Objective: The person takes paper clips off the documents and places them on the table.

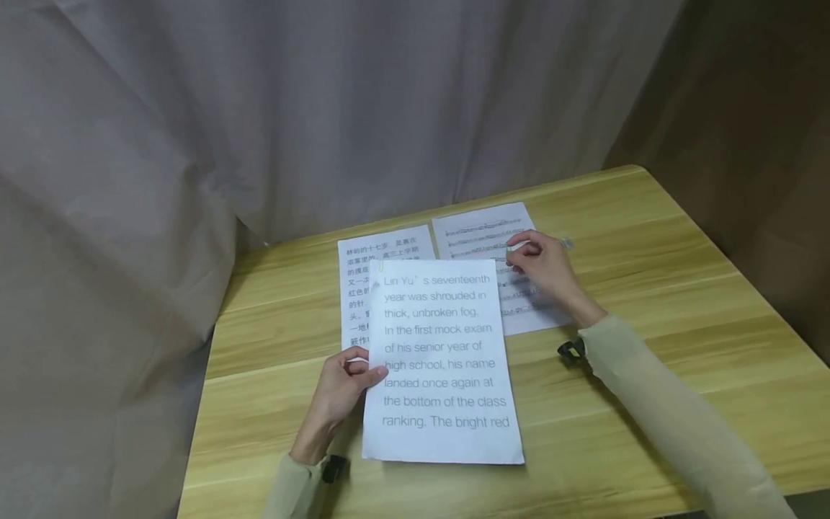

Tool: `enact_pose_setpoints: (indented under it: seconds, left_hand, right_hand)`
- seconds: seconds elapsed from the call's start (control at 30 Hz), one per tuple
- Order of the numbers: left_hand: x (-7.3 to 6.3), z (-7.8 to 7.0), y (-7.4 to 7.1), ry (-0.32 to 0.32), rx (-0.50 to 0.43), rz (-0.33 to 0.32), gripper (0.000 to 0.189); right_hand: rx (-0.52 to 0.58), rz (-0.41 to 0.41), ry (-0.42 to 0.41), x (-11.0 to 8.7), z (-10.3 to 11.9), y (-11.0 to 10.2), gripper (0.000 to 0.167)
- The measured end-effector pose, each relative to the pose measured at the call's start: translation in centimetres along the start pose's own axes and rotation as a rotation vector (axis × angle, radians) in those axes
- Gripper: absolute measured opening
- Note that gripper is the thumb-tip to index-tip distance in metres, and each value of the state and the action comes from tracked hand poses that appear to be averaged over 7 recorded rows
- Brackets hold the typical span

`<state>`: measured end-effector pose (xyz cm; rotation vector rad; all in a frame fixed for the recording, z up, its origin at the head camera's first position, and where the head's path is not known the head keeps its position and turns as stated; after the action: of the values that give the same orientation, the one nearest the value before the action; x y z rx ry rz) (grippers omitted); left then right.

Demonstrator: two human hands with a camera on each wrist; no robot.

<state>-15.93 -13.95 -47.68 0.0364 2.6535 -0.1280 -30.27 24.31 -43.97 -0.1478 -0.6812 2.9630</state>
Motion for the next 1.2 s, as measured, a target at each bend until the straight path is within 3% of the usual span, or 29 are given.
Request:
enact_pose_setpoints:
  seconds: [0.33,0.73,0.97,1.2]
  left_hand:
    - [0.0,-0.1,-0.7,-0.008,-0.024,-0.038,0.016]
    - [-0.1,0.1,-0.8,-0.010,-0.032,-0.050,0.016]
    - [0.0,0.1,-1.1,-0.009,-0.015,-0.062,0.017]
    - [-0.1,0.1,-1.2,-0.015,-0.005,-0.067,0.016]
  right_hand:
    - [-0.171,-0.034,0.036,1.3,-3.0,-4.4,0.031]
    - [-0.321,-0.080,-0.008,3.7,-6.2,-9.3,0.029]
    - [-0.381,-0.095,-0.016,5.2,-7.5,-11.1,0.027]
    - [-0.455,-0.037,0.008,6.3,-8.4,-11.3,0.029]
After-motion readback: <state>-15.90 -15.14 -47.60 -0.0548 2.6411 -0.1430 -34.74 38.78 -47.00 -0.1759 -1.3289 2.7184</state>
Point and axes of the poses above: each hand's wrist, its own x-axis towards the middle knuckle, its own y-axis out of the palm, z = x × y, the point moved 5 cm from there along x, towards the middle knuckle, and after that the axes turned 5 degrees about -z, right-handed, at the moved point
